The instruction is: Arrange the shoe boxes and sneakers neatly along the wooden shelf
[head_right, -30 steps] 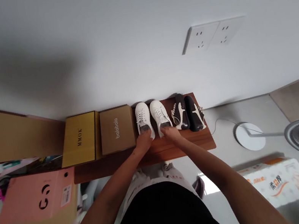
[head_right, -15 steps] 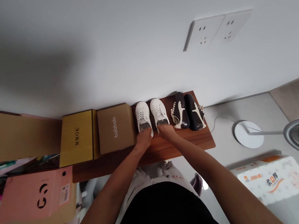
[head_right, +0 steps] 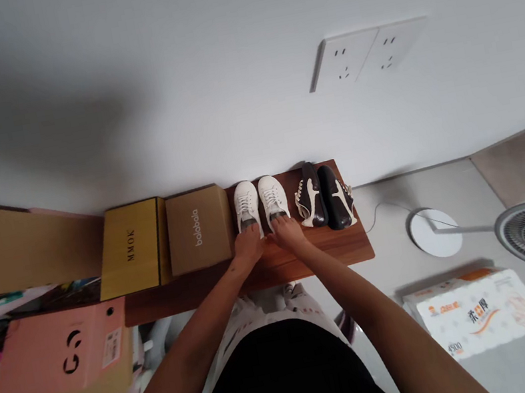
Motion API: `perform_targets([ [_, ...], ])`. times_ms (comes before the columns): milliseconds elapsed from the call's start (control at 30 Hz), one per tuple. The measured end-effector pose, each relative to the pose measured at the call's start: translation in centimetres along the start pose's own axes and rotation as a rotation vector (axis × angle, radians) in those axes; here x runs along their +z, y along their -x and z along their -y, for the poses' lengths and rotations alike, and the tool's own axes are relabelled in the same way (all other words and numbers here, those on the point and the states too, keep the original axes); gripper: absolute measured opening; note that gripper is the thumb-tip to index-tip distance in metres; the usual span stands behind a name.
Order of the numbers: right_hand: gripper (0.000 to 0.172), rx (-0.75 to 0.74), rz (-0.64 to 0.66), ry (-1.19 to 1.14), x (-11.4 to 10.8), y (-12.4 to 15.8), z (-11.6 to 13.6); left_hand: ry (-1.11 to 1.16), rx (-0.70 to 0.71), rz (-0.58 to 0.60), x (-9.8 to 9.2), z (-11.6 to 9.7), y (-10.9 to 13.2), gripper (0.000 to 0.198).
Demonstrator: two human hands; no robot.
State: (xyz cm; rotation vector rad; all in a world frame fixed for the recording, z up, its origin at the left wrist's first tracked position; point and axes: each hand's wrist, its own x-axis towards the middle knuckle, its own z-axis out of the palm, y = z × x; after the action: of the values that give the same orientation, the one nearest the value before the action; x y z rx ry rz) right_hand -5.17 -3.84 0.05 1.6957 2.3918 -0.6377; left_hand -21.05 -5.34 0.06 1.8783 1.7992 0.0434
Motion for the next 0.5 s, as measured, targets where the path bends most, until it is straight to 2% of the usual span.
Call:
perform_targets([
  [67,0.033,-0.003,-0.094,-0.071,-0.1,1.3,-1.6,0.031,0.031,-0.053,0.0,-1.0,0.2,0.026],
  [133,0.033,0.018,-0.215,-0.16,0.1,2.9,-3.9,0.078,0.1,-0.058,0.5,-2.4,0.3,0.025],
  [233,0.03,0.125,-0.405,-0.287,0.7,5.4,-8.5,0.206,0.24,0.001,2.5,-5.4,0.3,0.029],
  [333,0.031,0.326,-0.574,-0.366,1.4,7.6,-13.1,0.354,0.319,0.011,5.2,-8.5,-0.4,0.042],
  [433,0.044,0.511,-0.648,-0.392,2.0,8.9,-16.7,0.409,0.255,-0.04,7.5,-11.0,-1.8,0.054],
  [500,0.052,0.574,-0.608,-0.409,2.3,9.2,-18.5,0.39,0.157,-0.036,8.5,-12.0,-2.8,0.057],
])
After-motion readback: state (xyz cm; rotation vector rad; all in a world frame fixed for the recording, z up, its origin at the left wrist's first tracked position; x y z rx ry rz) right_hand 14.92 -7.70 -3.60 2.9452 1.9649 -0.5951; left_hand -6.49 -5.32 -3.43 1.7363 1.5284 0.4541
